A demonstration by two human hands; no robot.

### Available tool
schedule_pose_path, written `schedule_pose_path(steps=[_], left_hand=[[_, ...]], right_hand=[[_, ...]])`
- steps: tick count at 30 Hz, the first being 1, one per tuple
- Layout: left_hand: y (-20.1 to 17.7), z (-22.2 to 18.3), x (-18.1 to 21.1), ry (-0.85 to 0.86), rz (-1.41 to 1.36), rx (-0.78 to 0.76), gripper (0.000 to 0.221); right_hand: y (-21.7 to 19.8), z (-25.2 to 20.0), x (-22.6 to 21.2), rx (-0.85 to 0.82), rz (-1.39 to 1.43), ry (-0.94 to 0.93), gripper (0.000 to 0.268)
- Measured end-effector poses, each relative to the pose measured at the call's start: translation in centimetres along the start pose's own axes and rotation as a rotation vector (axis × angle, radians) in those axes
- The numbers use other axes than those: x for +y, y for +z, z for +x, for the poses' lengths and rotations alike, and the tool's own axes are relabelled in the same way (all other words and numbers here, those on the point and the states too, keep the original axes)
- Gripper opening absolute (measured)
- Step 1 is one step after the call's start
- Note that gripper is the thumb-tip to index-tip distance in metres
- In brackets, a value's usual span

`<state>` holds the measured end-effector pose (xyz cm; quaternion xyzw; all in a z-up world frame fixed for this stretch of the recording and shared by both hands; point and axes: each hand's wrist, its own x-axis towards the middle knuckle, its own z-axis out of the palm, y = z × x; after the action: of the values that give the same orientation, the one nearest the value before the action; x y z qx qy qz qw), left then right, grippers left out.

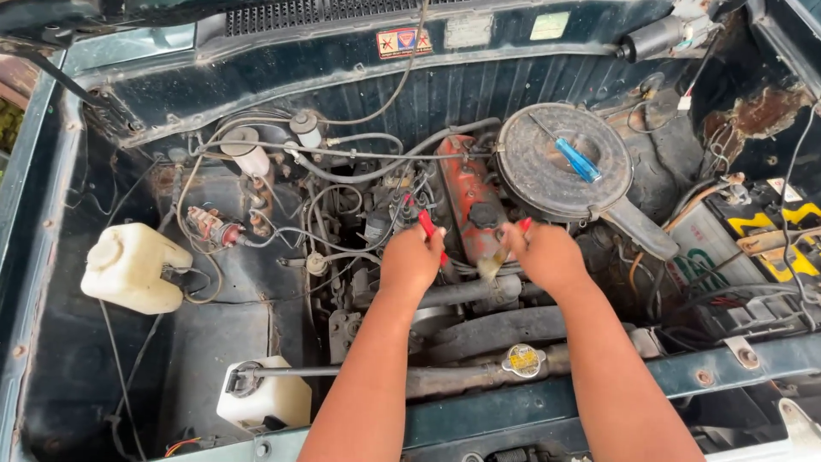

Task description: Cleaning the radiator and engine bay area of a car using a small brush to remove dust and debris.

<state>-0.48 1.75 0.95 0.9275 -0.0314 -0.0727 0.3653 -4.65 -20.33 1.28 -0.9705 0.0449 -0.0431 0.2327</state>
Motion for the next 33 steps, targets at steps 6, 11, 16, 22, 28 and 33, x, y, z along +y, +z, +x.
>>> schedule_pose_path(steps=[6,11,16,22,28,33], left_hand=[[-1.5,-1.5,1.5,0.034,-0.399,0.093,0.041],[-0.4,0.5,-0.7,-0.015,-0.178,0.054,0.040],[-1.0,1.3,-1.9,-0.074,0.040,0.213,0.041],[-0.4,2.3,-3.6,-0.109,-0.180,0.257,0.039],[-1.1,3.0,-4.6,-0.155,0.007,0.289,0.037],[-2.3,1.7,-3.4,-0.145,-0.054,0.372,0.035]], right_hand=[[0.6,0.0,-0.6,-0.061,0.163,-0.037,0.056],[0.4,0.5,-1.6,0.076,0.090,-0.075,0.052],[3.2,1.9,0.6,0.027,-0.064,-0.105,0.053],[5.0,2.2,1.1,0.007,0.124,-0.190,0.042],[3.0,1.2,-3.1,0.106,0.401,-0.366,0.022],[3.7,1.6,-3.7,-0.232,0.143,-0.382,0.032]])
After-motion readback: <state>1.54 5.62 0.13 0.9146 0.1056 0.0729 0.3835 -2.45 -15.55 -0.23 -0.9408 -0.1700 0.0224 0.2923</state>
